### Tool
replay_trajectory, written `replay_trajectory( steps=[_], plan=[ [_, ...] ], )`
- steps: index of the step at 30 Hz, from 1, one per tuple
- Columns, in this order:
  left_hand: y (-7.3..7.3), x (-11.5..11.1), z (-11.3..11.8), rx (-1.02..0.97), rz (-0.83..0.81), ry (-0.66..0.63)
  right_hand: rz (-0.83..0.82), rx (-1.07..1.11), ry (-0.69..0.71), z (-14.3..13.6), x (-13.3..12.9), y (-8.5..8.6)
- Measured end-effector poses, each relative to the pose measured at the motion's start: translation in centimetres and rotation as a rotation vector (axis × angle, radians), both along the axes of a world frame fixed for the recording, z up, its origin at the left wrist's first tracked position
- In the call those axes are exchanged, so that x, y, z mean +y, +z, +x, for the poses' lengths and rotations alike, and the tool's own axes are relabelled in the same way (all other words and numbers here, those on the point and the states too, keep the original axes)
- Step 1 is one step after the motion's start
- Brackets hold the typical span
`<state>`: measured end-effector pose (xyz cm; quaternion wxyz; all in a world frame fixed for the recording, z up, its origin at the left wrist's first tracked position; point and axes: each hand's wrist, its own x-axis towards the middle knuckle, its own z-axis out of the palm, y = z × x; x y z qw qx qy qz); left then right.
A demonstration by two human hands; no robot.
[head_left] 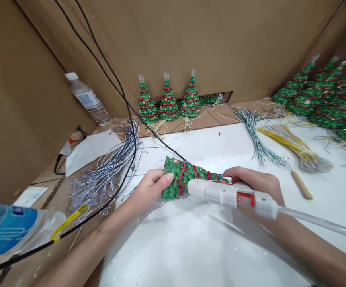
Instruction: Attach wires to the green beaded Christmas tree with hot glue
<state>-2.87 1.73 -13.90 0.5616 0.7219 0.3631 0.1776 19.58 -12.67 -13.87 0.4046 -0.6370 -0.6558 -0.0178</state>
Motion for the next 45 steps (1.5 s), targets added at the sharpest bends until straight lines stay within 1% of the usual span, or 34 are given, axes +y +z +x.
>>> replay_trajectory(
  steps=[3, 7, 11, 21, 28, 40, 45],
  plan=[
    [0.1, -0.1, 0.1, 0.002, -0.002, -0.005, 0.043, -0.079, -0.026, -0.2, -0.1, 0.1],
    [0.3, -0.1, 0.0, 0.028, 0.000, -0.001, 0.106, -0.226, -0.060, -0.8, -0.4, 0.8],
    [0.4, -0.1, 0.0, 0.053, 0.004, 0.000, 0.112, -0.299, -0.075, -1.1, -0.6, 1.2],
    [0.5, -0.2, 0.2, 0.058, 0.022, -0.013, 0.118, -0.291, -0.035, -0.4, -0.1, 0.4],
    [0.4, -0.2, 0.1, 0.054, 0.028, 0.003, 0.114, -0.254, -0.053, -0.2, 0.1, -0.1],
    [0.2, -0.1, 0.2, 0.018, 0.029, -0.016, 0.098, -0.237, -0.049, -0.1, 0.0, -0.2],
    [0.3, -0.3, 0.2, 0.011, 0.031, -0.008, 0.081, -0.267, -0.054, -0.1, 0.0, -0.1]
  ],
)
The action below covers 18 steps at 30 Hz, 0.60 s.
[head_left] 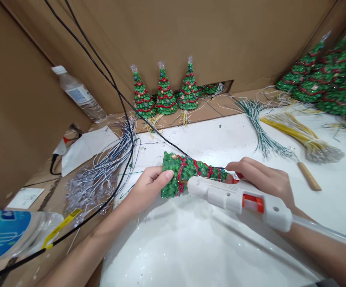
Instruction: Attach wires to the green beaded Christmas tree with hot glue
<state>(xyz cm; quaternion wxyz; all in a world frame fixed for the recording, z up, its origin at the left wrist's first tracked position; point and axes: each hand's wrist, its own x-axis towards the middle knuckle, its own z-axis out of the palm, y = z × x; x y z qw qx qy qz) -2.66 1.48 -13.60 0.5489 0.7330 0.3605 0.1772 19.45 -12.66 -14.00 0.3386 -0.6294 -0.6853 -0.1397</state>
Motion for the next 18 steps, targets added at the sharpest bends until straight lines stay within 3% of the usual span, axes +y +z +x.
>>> replay_trajectory(
  steps=[18],
  plan=[
    [0.08, -0.01, 0.00, -0.017, -0.001, -0.001, 0.145, 0.058, -0.041, -0.87, 0.24, 0.23]
  ],
)
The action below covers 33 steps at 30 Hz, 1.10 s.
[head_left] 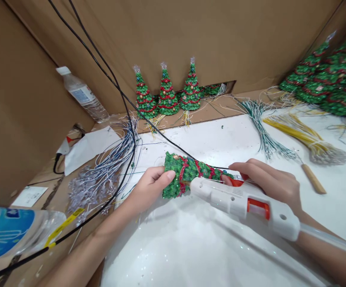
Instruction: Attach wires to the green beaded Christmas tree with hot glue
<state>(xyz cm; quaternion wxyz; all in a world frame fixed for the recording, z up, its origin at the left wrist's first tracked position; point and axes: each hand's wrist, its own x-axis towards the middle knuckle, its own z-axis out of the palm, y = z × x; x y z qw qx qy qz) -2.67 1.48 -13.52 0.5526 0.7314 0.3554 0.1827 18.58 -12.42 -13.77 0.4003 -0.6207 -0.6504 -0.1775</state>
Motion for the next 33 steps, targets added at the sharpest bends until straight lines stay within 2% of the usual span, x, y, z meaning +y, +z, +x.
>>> replay_trajectory(
  steps=[8, 18, 33],
  plan=[
    [-0.44, 0.08, -0.21, -0.012, 0.004, 0.001, -0.041, -0.017, 0.043, 0.10, -0.20, 0.28],
    [-0.60, 0.14, -0.32, -0.026, 0.003, 0.003, -0.019, 0.029, -0.008, -0.10, -0.14, -0.03],
    [-0.68, 0.14, -0.24, -0.050, -0.002, 0.019, -0.057, 0.013, 0.044, 0.13, -0.32, 0.01]
  ],
)
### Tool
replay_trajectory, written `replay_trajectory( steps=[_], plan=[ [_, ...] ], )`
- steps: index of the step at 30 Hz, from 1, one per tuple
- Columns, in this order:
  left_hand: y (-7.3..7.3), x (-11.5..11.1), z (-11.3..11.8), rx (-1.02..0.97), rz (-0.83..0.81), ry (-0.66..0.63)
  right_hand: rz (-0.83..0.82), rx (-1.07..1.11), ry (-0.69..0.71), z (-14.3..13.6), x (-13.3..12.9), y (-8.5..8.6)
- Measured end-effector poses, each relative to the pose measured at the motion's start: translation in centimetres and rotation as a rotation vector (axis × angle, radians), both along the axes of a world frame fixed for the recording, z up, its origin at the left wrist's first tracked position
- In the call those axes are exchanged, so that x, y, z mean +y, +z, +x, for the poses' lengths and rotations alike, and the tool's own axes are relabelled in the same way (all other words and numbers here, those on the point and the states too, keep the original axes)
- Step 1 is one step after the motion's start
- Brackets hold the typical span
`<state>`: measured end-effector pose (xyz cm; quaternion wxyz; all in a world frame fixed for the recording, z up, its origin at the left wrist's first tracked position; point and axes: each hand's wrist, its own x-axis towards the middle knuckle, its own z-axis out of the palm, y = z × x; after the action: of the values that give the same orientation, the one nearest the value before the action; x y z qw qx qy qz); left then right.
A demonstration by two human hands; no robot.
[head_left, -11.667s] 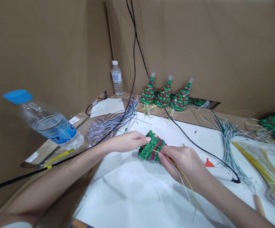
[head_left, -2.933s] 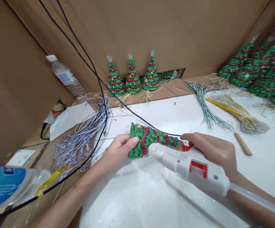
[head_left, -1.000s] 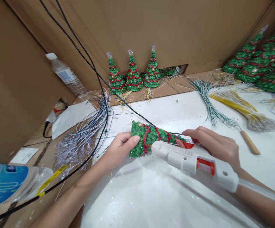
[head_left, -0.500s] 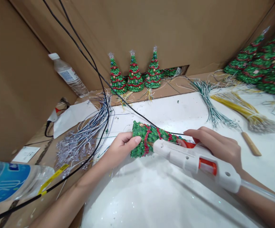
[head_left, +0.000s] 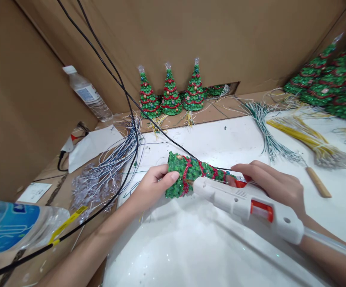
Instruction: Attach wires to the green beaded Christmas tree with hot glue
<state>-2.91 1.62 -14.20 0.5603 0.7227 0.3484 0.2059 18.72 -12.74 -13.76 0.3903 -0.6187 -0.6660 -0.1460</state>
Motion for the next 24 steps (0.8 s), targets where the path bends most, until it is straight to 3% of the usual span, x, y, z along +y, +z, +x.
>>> replay_trajectory(
  steps=[10, 24],
  plan=[
    [0.84, -0.27, 0.43, -0.038, 0.004, 0.022, -0.145, 0.054, 0.036, 0.54, -0.27, -0.13],
    [0.67, -0.49, 0.38, -0.082, 0.100, 0.112, -0.129, 0.077, 0.051, 0.27, -0.15, 0.13]
  ],
)
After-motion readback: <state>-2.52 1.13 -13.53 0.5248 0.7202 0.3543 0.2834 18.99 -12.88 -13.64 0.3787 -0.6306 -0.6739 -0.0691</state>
